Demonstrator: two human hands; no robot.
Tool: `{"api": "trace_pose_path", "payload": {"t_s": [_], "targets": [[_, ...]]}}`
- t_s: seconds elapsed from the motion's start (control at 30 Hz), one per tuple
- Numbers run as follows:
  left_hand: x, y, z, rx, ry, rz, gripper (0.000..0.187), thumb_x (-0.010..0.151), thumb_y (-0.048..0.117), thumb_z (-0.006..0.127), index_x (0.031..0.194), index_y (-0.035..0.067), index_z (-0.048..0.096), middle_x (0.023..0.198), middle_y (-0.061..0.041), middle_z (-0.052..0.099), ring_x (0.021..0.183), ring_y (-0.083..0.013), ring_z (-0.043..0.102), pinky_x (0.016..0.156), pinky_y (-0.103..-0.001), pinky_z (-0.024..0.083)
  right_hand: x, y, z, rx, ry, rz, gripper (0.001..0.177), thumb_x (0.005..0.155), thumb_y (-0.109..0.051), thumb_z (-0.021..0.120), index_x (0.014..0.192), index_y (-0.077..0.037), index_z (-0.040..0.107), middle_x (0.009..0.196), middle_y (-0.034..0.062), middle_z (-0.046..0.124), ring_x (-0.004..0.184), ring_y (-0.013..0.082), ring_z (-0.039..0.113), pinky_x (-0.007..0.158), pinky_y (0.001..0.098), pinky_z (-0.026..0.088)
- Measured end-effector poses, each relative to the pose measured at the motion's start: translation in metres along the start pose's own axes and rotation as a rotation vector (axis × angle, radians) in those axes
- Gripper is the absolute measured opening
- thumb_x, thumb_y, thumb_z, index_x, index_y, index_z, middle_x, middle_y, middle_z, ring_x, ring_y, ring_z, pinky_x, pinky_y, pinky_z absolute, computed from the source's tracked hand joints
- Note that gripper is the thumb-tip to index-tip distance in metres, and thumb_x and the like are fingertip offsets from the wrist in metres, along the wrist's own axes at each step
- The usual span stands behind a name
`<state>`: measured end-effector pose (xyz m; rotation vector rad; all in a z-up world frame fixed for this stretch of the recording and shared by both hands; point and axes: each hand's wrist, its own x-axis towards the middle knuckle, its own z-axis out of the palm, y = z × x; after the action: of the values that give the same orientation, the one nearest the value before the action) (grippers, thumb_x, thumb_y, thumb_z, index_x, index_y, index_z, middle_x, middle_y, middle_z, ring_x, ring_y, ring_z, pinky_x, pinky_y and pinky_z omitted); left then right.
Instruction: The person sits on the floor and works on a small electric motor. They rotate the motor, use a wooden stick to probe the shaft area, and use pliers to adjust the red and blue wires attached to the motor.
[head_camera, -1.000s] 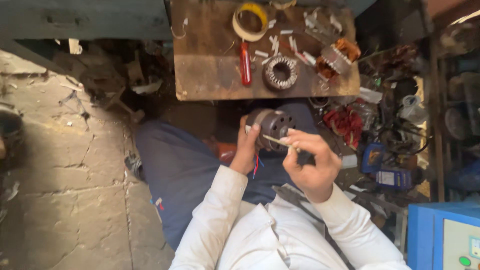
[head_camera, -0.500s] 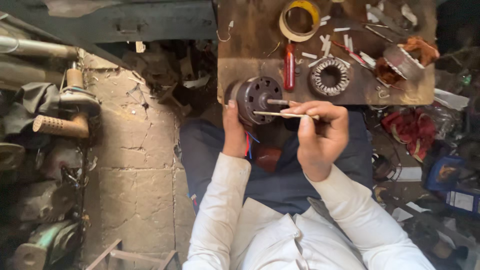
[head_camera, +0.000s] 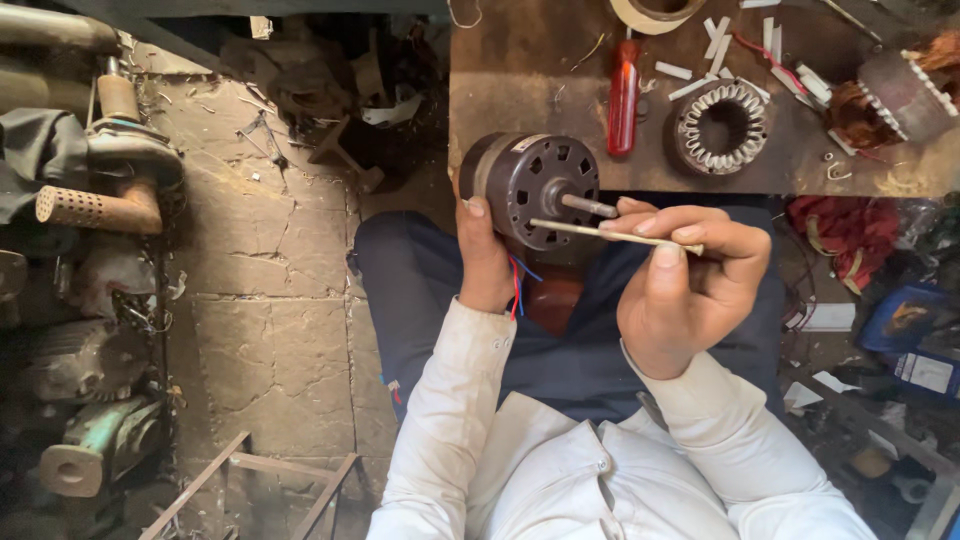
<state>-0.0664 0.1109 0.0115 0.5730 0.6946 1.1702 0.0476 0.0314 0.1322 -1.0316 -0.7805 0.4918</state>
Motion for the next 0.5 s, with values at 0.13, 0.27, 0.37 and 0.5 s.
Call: {"api": "trace_pose_path", "payload": {"t_s": [0.13, 0.27, 0.37, 0.5], "targets": [[0.001, 0.001, 0.004, -0.068, -0.004, -0.022, 0.088, 0.094, 0.056, 0.068, 0.157, 0.007, 0.032, 0.145, -0.01, 0.051, 0.133, -0.0226, 0.052, 0.115, -0.04, 0.042, -0.001, 0.0, 0.002, -0.054, -0.047, -0.005, 0.018, 0.113, -0.006, 0.059, 0.118, -0.003, 0.042, 0.11, 0.018, 0.062, 0.091, 0.0289, 0.072, 0.097, 0.0427, 0.059], [0.002, -0.001, 0.0, 0.01, -0.008, 0.017, 0.09, 0.096, 0.058, 0.069, 0.159, 0.003, 0.034, 0.148, -0.011, 0.051, 0.136, -0.0225, 0.05, 0.12, -0.039, 0.038, -0.002, 0.0, 0.003, -0.095, -0.067, -0.022, 0.018, 0.113, -0.006, 0.059, 0.119, -0.003, 0.042, 0.111, 0.0177, 0.062, 0.093, 0.0275, 0.071, 0.096, 0.0426, 0.063], [0.004, -0.004, -0.001, -0.02, -0.013, 0.009, 0.091, 0.094, 0.057, 0.07, 0.158, 0.005, 0.033, 0.147, -0.011, 0.05, 0.136, -0.0231, 0.049, 0.118, -0.04, 0.038, -0.001, -0.002, 0.004, -0.1, -0.05, 0.007, 0.016, 0.115, -0.004, 0.058, 0.119, -0.001, 0.043, 0.112, 0.018, 0.062, 0.095, 0.0263, 0.07, 0.096, 0.0425, 0.064], [0.003, -0.004, 0.002, -0.018, -0.011, 0.024, 0.089, 0.095, 0.057, 0.07, 0.158, 0.004, 0.035, 0.146, -0.011, 0.051, 0.135, -0.0237, 0.05, 0.118, -0.04, 0.039, 0.002, -0.013, 0.003, -0.149, -0.086, 0.031, 0.015, 0.115, -0.002, 0.056, 0.121, -0.001, 0.043, 0.113, 0.0187, 0.062, 0.096, 0.0266, 0.072, 0.096, 0.0413, 0.063]]}}
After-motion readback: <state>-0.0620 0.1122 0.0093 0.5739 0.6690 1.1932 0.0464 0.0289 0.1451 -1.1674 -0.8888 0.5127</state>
